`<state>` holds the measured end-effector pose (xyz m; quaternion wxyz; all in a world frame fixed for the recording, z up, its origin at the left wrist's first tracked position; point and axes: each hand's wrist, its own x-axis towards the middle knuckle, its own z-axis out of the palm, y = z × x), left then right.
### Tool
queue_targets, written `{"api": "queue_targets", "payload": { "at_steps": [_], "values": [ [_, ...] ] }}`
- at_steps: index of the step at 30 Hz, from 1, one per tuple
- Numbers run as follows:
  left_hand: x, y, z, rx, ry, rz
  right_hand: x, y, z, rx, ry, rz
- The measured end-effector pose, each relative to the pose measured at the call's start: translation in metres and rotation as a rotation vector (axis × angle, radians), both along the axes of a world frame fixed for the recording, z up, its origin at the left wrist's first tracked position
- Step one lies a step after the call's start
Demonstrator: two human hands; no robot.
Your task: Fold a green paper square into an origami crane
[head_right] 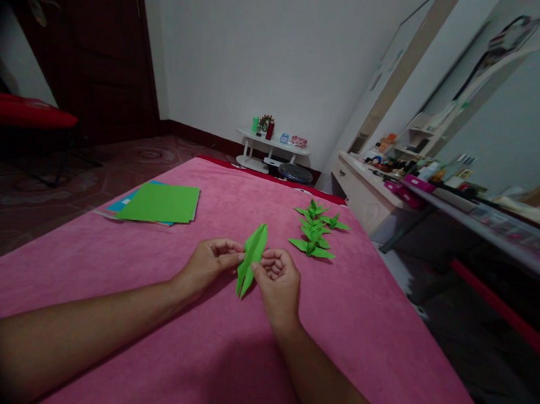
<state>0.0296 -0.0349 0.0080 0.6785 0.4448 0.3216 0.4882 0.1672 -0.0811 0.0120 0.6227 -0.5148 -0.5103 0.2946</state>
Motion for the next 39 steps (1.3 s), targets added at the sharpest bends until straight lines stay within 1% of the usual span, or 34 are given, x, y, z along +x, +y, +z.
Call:
{"api": "queue_targets", "payload": {
  "at_steps": [2,6,9,12,18,23,26,29,32,35,39],
  "values": [
    [-0.0004,-0.0014,0.0019,0.012,0.033,-0.026,-0.0001,0.0,0.0014,-0.014,-0.001,-0.008],
    [-0.0005,-0.0038,0.0028,0.105,0.096,-0.071,-0.001,-0.001,0.0028,-0.015,-0.04,-0.046],
    [0.001,-0.0032,-0.0003,0.126,0.157,-0.008,-0.0017,-0.0018,0.0017,-0.005,-0.052,-0.038],
    [0.0023,-0.0014,-0.0039,0.152,0.185,0.037,-0.0009,-0.0013,-0.0001,-0.009,-0.012,0.006],
    [0.0005,0.0005,-0.0023,0.088,0.071,-0.006,0.0027,0.001,-0.0019,-0.081,0.092,0.16],
    [-0.0005,0.0003,0.0011,0.029,-0.004,-0.023,0.0024,-0.0005,0.0009,-0.117,0.138,0.208],
    [-0.0002,0.0007,-0.0001,-0.037,-0.035,-0.058,0.0022,-0.0013,0.0027,-0.121,0.169,0.252],
    [-0.0009,0.0012,-0.0025,-0.061,-0.064,-0.086,0.0034,-0.001,0.0021,-0.113,0.19,0.278],
    [-0.0015,0.0014,-0.0042,-0.072,-0.077,-0.108,0.0054,0.0002,0.0002,-0.108,0.187,0.259],
    [-0.001,0.0018,-0.0051,-0.08,-0.067,-0.107,0.007,0.0014,-0.0016,-0.108,0.145,0.201],
    [0.0001,0.0023,-0.0047,-0.068,-0.024,-0.089,0.0067,0.0018,-0.0029,-0.094,-0.014,0.09]
  ]
}}
